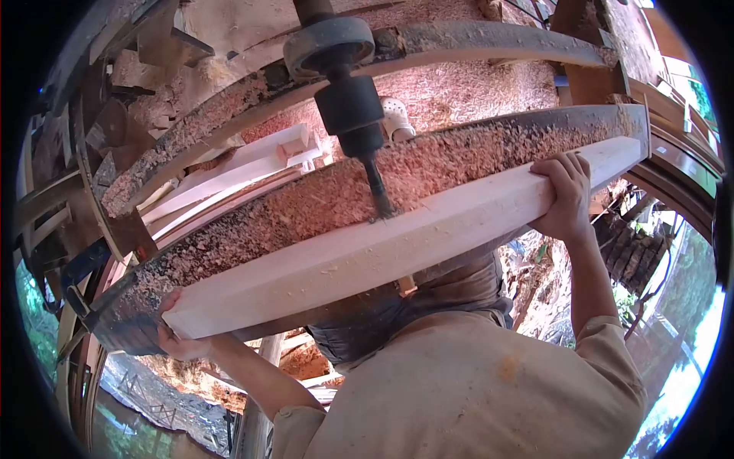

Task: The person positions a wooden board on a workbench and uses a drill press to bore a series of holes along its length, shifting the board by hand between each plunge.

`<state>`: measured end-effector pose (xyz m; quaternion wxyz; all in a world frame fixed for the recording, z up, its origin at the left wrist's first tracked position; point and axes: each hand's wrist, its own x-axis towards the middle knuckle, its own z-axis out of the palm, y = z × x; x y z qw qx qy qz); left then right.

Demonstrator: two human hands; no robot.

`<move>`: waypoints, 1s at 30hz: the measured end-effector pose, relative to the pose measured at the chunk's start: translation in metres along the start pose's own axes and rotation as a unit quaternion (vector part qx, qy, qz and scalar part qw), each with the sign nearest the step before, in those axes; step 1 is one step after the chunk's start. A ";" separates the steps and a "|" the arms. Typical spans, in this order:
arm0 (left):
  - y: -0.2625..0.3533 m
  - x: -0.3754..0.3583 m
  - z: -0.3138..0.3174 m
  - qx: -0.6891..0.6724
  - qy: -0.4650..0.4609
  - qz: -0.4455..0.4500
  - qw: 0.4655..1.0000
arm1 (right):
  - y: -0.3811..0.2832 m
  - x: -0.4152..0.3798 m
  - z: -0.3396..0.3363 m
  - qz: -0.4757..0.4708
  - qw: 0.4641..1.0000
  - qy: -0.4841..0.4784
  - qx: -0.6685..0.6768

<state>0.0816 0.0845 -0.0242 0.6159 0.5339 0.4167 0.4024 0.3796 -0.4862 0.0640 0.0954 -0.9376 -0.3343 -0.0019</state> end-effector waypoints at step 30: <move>0.020 -0.030 0.015 0.007 0.071 -0.021 0.997 | 0.000 -0.011 -0.003 0.003 0.999 -0.021 0.024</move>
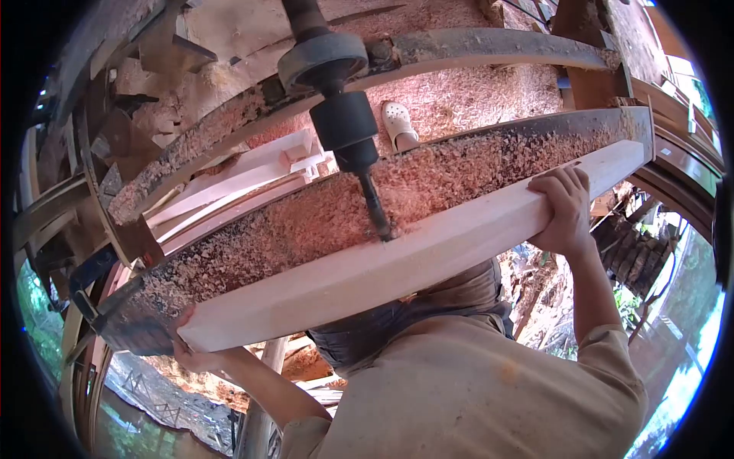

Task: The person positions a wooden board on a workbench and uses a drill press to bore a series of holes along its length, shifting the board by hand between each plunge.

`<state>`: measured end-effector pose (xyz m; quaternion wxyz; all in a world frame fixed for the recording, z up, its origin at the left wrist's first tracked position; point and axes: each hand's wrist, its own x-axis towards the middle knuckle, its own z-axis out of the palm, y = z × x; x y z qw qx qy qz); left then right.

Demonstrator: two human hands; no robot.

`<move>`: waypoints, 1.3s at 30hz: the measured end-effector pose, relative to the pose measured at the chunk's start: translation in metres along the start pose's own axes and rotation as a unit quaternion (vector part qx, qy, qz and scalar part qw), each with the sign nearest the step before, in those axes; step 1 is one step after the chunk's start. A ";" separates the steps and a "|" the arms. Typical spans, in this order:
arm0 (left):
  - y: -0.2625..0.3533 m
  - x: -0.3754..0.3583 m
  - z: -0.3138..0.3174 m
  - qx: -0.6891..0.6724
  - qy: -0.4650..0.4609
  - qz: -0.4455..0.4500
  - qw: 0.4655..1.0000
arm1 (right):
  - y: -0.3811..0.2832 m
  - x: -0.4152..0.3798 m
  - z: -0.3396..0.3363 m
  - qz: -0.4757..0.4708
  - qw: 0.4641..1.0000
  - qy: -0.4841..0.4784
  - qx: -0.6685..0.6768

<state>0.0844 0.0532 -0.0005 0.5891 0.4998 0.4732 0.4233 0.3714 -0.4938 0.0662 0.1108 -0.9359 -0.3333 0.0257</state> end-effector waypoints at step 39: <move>-0.009 0.009 -0.010 0.030 -0.005 -0.013 0.999 | -0.001 0.009 0.003 -0.002 1.000 0.015 -0.010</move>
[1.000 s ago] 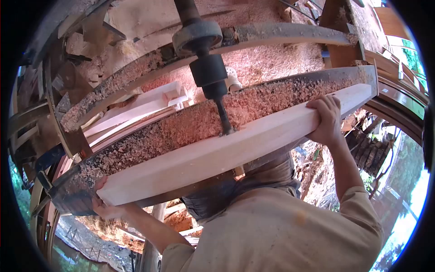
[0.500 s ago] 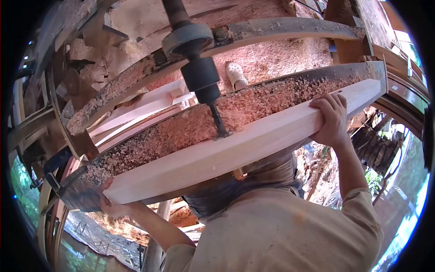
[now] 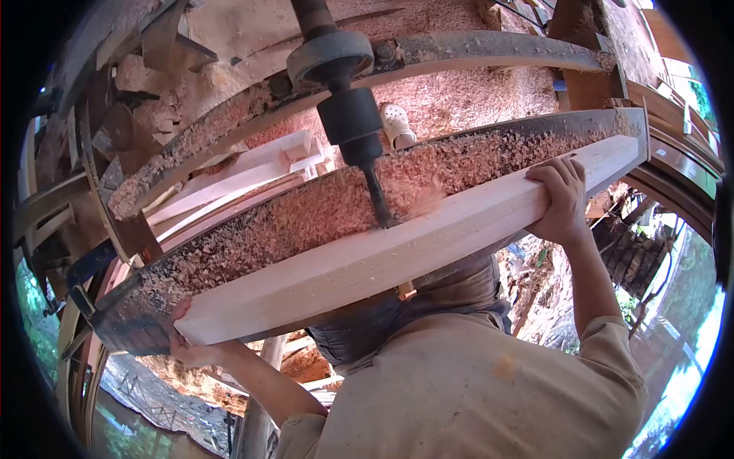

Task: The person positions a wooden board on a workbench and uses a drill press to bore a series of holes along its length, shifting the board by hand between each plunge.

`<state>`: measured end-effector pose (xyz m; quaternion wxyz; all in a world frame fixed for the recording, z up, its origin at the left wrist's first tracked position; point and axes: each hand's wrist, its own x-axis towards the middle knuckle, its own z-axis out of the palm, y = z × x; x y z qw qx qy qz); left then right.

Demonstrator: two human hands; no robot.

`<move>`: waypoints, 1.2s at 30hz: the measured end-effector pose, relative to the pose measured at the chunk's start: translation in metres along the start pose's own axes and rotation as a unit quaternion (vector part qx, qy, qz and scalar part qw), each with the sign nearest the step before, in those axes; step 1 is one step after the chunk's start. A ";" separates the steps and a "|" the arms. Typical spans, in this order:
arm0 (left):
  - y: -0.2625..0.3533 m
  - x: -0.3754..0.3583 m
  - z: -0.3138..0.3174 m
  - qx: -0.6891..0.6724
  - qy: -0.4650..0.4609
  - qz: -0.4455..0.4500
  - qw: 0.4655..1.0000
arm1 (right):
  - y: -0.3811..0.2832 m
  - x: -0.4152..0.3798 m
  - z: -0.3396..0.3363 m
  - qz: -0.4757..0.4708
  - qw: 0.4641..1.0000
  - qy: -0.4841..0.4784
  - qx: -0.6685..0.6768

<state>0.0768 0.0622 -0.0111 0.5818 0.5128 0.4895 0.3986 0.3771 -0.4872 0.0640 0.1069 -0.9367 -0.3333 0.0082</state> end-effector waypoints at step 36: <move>0.005 0.031 -0.004 0.030 -0.023 0.001 0.999 | -0.013 -0.002 0.004 0.018 1.000 0.024 0.005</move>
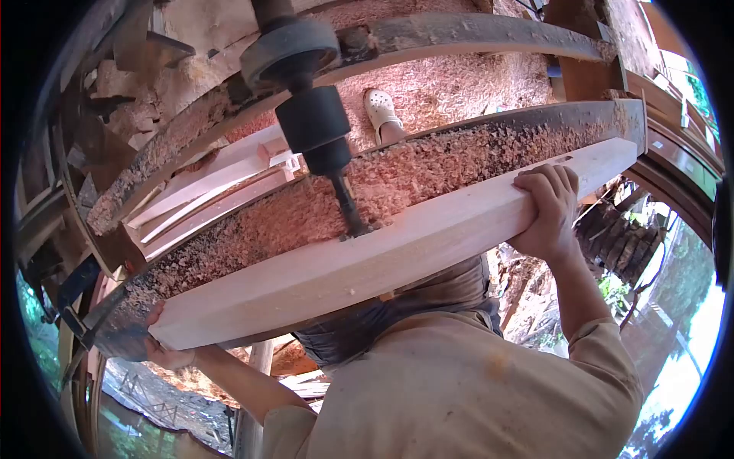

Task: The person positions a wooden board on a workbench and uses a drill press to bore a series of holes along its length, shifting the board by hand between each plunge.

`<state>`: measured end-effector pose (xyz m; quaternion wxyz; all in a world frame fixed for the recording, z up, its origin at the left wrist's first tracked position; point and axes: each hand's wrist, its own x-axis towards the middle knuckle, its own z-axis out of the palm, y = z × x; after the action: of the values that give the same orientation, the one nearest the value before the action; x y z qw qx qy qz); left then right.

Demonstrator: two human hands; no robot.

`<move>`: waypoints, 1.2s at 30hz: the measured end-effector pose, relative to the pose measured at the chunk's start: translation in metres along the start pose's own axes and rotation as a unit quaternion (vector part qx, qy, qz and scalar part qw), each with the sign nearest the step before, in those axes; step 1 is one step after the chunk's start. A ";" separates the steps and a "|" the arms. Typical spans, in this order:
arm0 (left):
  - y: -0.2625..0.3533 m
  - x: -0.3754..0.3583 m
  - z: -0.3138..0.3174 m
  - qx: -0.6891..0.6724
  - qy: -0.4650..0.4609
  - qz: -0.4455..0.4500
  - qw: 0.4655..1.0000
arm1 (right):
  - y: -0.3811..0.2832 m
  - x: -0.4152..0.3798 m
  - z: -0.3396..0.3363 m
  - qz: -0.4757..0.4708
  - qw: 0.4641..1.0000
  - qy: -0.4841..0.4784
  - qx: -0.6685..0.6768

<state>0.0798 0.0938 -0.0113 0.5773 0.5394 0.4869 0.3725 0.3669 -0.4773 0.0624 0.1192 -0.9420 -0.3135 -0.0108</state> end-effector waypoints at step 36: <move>0.018 0.008 -0.004 0.013 0.068 0.001 0.998 | -0.021 0.012 0.009 -0.036 0.997 0.005 0.068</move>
<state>0.0794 0.1051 0.0050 0.5358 0.5207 0.5290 0.4023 0.3632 -0.4521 0.0590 0.1842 -0.9199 -0.3463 0.0015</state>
